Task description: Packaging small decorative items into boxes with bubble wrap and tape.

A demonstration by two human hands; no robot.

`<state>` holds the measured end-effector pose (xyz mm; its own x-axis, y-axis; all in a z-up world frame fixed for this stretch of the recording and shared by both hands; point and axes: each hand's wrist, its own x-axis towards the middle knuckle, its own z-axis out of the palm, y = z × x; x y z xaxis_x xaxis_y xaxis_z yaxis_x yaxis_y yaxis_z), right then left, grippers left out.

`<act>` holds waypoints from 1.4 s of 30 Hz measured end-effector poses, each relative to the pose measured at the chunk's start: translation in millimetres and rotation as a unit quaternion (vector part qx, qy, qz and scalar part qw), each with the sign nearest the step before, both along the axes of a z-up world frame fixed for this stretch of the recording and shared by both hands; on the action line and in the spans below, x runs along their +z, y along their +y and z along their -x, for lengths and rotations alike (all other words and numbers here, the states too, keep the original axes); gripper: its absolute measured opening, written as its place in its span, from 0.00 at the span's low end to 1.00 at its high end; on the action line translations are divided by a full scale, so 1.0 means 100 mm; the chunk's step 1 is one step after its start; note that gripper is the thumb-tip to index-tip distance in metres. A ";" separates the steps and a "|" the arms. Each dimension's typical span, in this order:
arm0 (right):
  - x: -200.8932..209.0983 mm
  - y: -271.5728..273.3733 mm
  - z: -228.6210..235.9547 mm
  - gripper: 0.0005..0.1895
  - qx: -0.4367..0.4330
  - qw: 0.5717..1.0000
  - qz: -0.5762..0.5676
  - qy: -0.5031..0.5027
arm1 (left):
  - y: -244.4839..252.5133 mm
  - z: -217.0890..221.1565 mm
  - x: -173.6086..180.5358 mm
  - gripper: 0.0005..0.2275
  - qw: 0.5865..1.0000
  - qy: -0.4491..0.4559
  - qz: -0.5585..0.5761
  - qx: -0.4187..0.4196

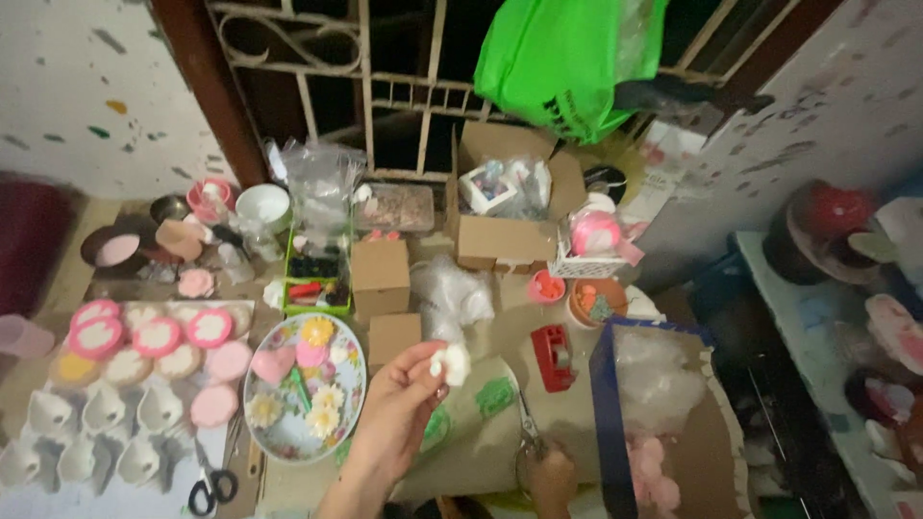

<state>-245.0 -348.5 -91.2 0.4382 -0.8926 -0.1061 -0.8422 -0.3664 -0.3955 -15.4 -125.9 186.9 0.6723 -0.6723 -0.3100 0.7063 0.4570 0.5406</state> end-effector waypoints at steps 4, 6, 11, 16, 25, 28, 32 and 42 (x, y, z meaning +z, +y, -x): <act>1.63 0.25 -0.62 0.13 -0.011 0.939 -0.101 -0.328 | -0.03 0.03 0.13 0.15 1.000 -0.029 0.000 0.009; 2.70 0.50 -0.76 0.15 0.100 0.881 -0.241 -0.395 | -0.05 0.07 0.19 0.15 0.999 -0.039 0.007 0.004; 3.19 0.63 -1.01 0.13 0.281 0.724 -0.407 -0.481 | -0.07 0.10 0.25 0.14 0.998 -0.068 0.013 0.005; 3.06 0.59 -1.07 0.06 0.317 0.729 -0.374 -0.478 | -0.01 0.10 0.35 0.13 0.997 -0.079 0.022 0.001; 3.00 0.51 -1.08 0.05 0.335 0.736 -0.318 -0.495 | -0.01 0.13 0.14 0.12 0.994 -0.013 0.070 -0.086; 2.97 0.49 -1.15 0.03 0.321 0.758 -0.290 -0.488 | -0.05 0.14 0.10 0.11 0.994 -0.007 0.059 -0.095; 2.94 0.46 -1.19 0.05 0.336 0.741 -0.270 -0.515 | -0.04 0.14 0.11 0.10 0.991 -0.034 0.066 -0.109; 3.10 0.47 -1.14 0.07 0.416 0.748 -0.162 -0.490 | 0.08 0.13 0.35 0.09 0.967 -0.199 -0.033 -0.152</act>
<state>-131.2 -301.6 218.6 0.8372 -0.2637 0.4791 0.3781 -0.3538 -0.8555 -28.8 -117.7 222.3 0.5209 -0.8456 -0.1165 0.5325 0.2152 0.8186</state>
